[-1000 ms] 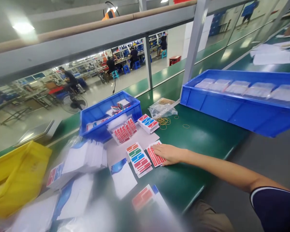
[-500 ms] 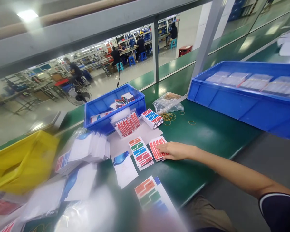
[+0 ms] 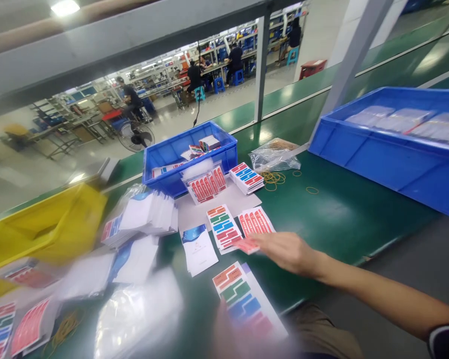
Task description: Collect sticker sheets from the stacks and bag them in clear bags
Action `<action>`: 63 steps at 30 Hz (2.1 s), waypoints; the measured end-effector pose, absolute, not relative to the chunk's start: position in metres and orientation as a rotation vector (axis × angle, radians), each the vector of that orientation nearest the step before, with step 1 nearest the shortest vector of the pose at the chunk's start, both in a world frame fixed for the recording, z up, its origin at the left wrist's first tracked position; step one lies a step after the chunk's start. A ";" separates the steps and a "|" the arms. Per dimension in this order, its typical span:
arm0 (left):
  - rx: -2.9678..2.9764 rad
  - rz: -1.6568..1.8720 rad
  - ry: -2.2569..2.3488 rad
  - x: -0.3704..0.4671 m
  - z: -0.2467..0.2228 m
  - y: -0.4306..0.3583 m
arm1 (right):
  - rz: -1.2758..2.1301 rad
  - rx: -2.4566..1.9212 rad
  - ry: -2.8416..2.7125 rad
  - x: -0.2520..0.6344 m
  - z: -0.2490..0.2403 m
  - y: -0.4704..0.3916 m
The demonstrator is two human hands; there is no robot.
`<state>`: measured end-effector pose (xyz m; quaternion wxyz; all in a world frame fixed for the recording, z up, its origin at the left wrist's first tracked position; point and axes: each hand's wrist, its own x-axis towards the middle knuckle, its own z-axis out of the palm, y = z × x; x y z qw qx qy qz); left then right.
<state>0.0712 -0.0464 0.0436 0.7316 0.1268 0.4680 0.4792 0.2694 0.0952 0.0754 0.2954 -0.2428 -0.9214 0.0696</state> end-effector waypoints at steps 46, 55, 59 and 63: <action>1.080 0.968 2.852 -0.150 0.171 -0.093 | 1.709 -0.989 -1.958 0.200 0.022 0.050; 1.097 1.002 2.646 -0.070 0.079 -0.066 | 1.772 -1.039 -1.783 0.198 0.017 0.048; 1.096 1.108 2.479 -0.042 0.065 -0.073 | 2.012 -1.049 -1.514 0.194 0.023 0.048; 1.147 1.198 2.165 -0.015 0.062 -0.068 | 2.190 -0.999 -1.311 0.192 0.026 0.047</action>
